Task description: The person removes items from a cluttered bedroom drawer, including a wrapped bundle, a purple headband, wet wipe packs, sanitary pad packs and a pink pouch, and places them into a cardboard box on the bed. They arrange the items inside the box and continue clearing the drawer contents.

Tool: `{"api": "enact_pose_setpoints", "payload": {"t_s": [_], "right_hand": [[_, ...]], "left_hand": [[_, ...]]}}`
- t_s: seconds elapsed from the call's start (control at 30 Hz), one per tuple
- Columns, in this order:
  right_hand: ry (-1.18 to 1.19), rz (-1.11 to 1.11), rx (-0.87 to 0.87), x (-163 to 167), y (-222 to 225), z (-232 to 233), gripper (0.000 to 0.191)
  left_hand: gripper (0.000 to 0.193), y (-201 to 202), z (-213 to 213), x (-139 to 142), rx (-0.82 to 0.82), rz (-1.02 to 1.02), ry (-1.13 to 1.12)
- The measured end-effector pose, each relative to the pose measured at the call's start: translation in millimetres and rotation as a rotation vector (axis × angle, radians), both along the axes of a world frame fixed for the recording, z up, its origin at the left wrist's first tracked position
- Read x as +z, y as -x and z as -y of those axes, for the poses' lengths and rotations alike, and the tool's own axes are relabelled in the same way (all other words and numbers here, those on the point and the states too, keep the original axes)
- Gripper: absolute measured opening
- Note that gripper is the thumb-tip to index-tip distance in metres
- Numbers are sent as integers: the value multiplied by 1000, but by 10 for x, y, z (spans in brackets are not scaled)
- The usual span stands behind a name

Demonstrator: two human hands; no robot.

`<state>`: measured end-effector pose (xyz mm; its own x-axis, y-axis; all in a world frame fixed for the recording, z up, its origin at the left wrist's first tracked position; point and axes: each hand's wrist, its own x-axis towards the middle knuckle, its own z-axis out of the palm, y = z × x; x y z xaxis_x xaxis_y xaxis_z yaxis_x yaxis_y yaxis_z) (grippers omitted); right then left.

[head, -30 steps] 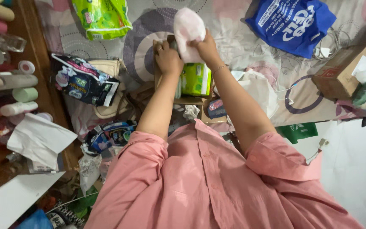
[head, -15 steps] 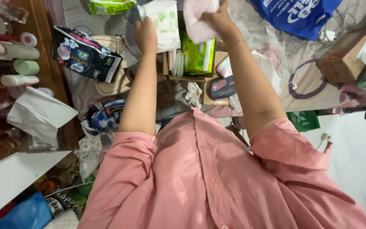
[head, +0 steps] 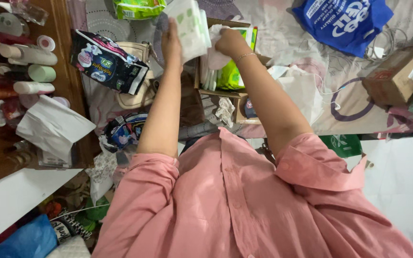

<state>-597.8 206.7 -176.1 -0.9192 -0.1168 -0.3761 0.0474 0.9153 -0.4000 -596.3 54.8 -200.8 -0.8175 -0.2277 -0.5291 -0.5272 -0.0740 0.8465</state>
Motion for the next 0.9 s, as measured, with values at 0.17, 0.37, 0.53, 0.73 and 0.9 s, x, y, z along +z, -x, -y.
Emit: {"api": "enact_pose_setpoints", "payload": {"t_s": [0.17,0.37,0.53,0.73,0.9], "right_hand": [[10,-35,-47,-275,131,117,41],[48,-246,20,-372,278,202,40],[91,326,-16,-101,454,136,56],[164,224,44,-193,538,97,48],[35,59,175,-476,568,144,29]], "left_hand": [[88,89,-23,104,-22,-135,16],[84,266,-2,-84,77,-128,-125],[84,337,-27,-222,71,-140,-158],[91,378,-132,-314,120,-16,-186],[93,451,-128,-333,142,58,-266]]}}
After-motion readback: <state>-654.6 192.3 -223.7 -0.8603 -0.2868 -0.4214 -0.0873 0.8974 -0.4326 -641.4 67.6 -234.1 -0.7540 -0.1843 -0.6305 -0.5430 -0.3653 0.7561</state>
